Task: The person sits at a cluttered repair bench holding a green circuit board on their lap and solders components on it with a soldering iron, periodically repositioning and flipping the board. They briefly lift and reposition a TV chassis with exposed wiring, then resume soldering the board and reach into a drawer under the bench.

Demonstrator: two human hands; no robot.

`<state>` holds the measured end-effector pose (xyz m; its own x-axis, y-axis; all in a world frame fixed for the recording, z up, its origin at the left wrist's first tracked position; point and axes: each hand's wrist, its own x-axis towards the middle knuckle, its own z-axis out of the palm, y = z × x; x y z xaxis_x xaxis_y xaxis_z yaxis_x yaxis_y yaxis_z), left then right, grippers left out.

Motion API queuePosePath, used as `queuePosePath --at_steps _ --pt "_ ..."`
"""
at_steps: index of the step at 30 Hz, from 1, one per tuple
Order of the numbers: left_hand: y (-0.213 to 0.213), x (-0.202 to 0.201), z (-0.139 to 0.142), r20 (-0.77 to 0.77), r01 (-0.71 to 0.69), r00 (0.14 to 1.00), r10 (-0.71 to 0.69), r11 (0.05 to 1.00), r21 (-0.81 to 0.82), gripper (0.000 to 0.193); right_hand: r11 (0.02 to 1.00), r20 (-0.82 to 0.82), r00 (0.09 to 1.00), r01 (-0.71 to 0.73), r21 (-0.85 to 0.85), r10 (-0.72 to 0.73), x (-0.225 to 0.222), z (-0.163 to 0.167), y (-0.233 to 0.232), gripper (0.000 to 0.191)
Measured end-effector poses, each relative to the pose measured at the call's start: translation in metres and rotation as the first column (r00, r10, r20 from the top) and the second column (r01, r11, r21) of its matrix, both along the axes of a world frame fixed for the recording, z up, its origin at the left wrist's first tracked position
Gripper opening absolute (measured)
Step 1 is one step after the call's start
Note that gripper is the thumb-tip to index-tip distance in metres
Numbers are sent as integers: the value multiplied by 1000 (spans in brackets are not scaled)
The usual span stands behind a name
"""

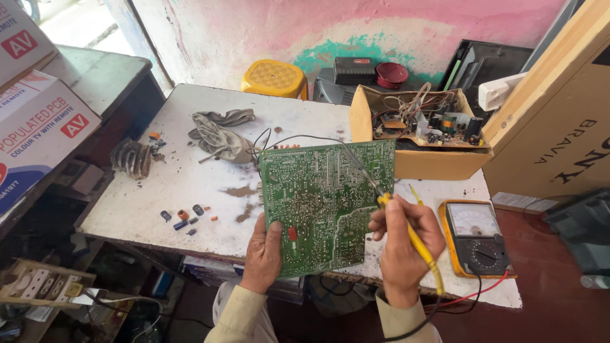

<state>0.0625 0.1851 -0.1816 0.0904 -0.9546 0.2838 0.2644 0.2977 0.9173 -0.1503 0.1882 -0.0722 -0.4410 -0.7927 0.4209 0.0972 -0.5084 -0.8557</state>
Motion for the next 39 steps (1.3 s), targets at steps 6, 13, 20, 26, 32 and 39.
queuePosePath --at_steps 6,13,20,26,32,39 --pt "3 3 0 34 -38 999 38 999 -4 42 994 327 944 -80 80 49 -3 -19 5 14" --pt "2 3 -4 -14 -10 1000 10 1000 -2 41 995 -303 952 24 -94 -52 4 -10 5 20" --pt "2 7 0 5 -19 1000 19 1000 10 40 985 -456 880 70 -159 -136 3 23 21 21" --pt "4 9 6 79 -59 995 58 998 17 42 964 -680 701 46 -260 -217 15 33 38 28" --pt "8 9 9 20 -18 1000 17 999 52 45 953 -656 700 124 -277 -282 12 27 32 26" --pt "8 10 10 122 -73 990 68 996 44 44 997 -243 967 81 -19 -83 14 -1 32 13"
